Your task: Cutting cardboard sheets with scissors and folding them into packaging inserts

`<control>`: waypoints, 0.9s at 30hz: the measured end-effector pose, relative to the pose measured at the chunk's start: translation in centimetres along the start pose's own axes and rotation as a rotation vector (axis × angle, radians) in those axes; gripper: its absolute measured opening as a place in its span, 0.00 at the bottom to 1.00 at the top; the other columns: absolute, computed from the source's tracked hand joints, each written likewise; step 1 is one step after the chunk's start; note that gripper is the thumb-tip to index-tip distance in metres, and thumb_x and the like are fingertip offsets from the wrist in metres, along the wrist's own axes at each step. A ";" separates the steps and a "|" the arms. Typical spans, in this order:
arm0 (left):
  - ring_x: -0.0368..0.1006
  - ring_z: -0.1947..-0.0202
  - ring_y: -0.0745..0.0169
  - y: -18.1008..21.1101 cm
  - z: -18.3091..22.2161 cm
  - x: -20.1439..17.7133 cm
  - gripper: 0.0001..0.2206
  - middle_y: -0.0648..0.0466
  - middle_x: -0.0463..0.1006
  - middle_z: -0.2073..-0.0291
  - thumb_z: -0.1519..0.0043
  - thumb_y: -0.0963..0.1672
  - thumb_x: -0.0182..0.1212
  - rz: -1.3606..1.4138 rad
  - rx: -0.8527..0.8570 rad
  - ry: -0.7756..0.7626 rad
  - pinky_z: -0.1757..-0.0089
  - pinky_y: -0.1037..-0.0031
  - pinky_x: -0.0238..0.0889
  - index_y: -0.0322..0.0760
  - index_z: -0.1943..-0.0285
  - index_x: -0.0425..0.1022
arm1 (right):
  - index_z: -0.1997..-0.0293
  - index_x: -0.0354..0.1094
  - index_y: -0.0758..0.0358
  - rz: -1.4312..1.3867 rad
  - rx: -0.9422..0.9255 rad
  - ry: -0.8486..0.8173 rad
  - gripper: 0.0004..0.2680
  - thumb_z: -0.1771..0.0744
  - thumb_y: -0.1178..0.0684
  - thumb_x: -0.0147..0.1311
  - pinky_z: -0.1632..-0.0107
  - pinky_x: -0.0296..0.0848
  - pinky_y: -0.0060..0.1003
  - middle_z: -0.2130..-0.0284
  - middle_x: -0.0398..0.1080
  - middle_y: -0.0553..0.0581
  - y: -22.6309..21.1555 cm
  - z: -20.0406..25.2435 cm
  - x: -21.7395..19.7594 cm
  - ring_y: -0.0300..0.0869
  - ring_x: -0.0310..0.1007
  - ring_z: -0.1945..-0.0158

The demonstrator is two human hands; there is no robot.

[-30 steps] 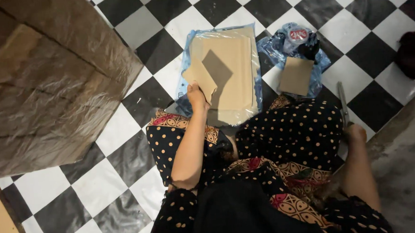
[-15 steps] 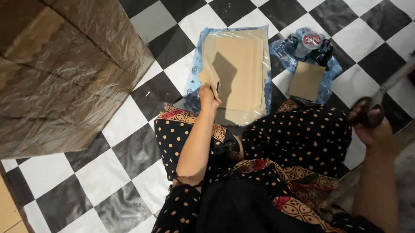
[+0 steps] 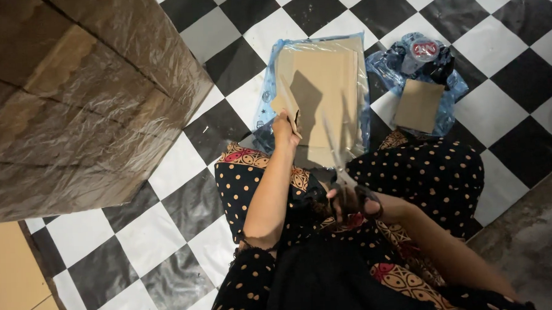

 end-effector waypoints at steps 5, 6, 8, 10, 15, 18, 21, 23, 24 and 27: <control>0.76 0.75 0.46 -0.1 -0.8 -0.5 0.10 0.34 0.78 0.62 0.29 0.45 0.47 0.021 0.048 0.003 0.78 0.68 0.64 0.40 0.41 0.64 | 0.46 0.68 0.83 0.178 0.015 -0.127 0.29 0.33 0.34 0.54 0.47 0.72 0.52 0.54 0.74 0.80 1.1 0.3 0.5 0.63 0.76 0.49; 0.76 0.75 0.46 -0.2 -1.0 -0.6 0.10 0.34 0.78 0.62 0.29 0.45 0.47 0.022 0.049 0.001 0.78 0.68 0.64 0.40 0.41 0.64 | 0.46 0.68 0.83 0.180 0.015 -0.127 0.29 0.33 0.34 0.54 0.47 0.72 0.52 0.54 0.74 0.80 0.1 0.1 1.5 0.63 0.76 0.49; 0.76 0.63 0.44 0.0 -1.5 -0.7 0.16 0.27 0.74 0.49 0.29 0.45 0.50 0.040 0.088 -0.003 0.65 0.57 0.72 0.32 0.35 0.62 | 0.41 0.62 0.80 0.409 0.060 -0.231 0.20 0.28 0.45 0.47 0.39 0.63 0.28 0.50 0.72 0.67 -1.1 -0.1 4.5 0.39 0.68 0.40; 0.76 0.58 0.42 0.1 -0.8 -0.4 0.16 0.28 0.74 0.47 0.29 0.45 0.50 0.041 0.094 -0.004 0.61 0.55 0.72 0.32 0.35 0.62 | 0.48 0.67 0.79 0.340 0.067 -0.172 0.21 0.30 0.40 0.49 0.45 0.65 0.27 0.55 0.75 0.67 -1.9 -0.8 5.6 0.42 0.73 0.47; 0.74 0.48 0.38 1.5 2.4 0.8 0.17 0.26 0.70 0.42 0.28 0.44 0.49 0.047 0.107 -0.015 0.51 0.47 0.70 0.31 0.33 0.60 | 0.55 0.71 0.79 0.363 0.104 -0.147 0.32 0.37 0.26 0.53 0.53 0.75 0.42 0.62 0.77 0.75 -0.1 -0.8 2.7 0.54 0.78 0.58; 0.73 0.47 0.34 2.1 3.0 1.3 0.17 0.25 0.69 0.42 0.28 0.44 0.49 0.053 0.119 -0.020 0.49 0.43 0.68 0.30 0.33 0.60 | 0.56 0.73 0.78 0.417 0.122 -0.092 0.32 0.35 0.25 0.47 0.57 0.77 0.39 0.64 0.78 0.72 -0.2 -0.9 2.0 0.50 0.79 0.61; 0.72 0.45 0.33 1.7 2.5 1.0 0.17 0.25 0.68 0.41 0.28 0.44 0.50 0.048 0.138 -0.019 0.48 0.43 0.68 0.30 0.33 0.60 | 0.55 0.71 0.80 0.383 0.101 -0.084 0.32 0.35 0.26 0.50 0.56 0.77 0.43 0.64 0.77 0.75 -0.3 -1.2 1.6 0.55 0.80 0.59; 0.76 0.51 0.39 2.5 3.2 1.1 0.16 0.29 0.75 0.49 0.29 0.44 0.50 0.018 0.195 -0.012 0.52 0.49 0.72 0.30 0.34 0.63 | 0.56 0.72 0.73 0.369 0.104 -0.039 0.31 0.38 0.23 0.53 0.66 0.73 0.36 0.69 0.78 0.68 -0.4 -1.6 1.4 0.48 0.79 0.65; 0.76 0.51 0.39 2.8 4.2 1.5 0.16 0.29 0.75 0.49 0.29 0.44 0.50 0.018 0.196 -0.013 0.52 0.49 0.72 0.30 0.34 0.63 | 0.56 0.72 0.73 0.370 0.103 -0.039 0.31 0.38 0.23 0.53 0.66 0.73 0.36 0.69 0.78 0.68 -0.1 -1.8 0.9 0.48 0.79 0.65; 0.76 0.53 0.44 4.5 6.5 1.9 0.15 0.34 0.78 0.52 0.28 0.45 0.50 -0.122 0.302 0.032 0.53 0.54 0.73 0.31 0.36 0.67 | 0.55 0.72 0.71 0.356 0.096 -0.004 0.34 0.41 0.20 0.55 0.65 0.73 0.36 0.70 0.77 0.69 -0.4 -2.4 0.4 0.47 0.79 0.66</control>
Point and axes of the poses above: each hand's wrist, its own z-axis away from the middle knuckle, its own x-axis out of the palm, y = z × x, the point moved 10 cm from there along -z, towards the middle knuckle
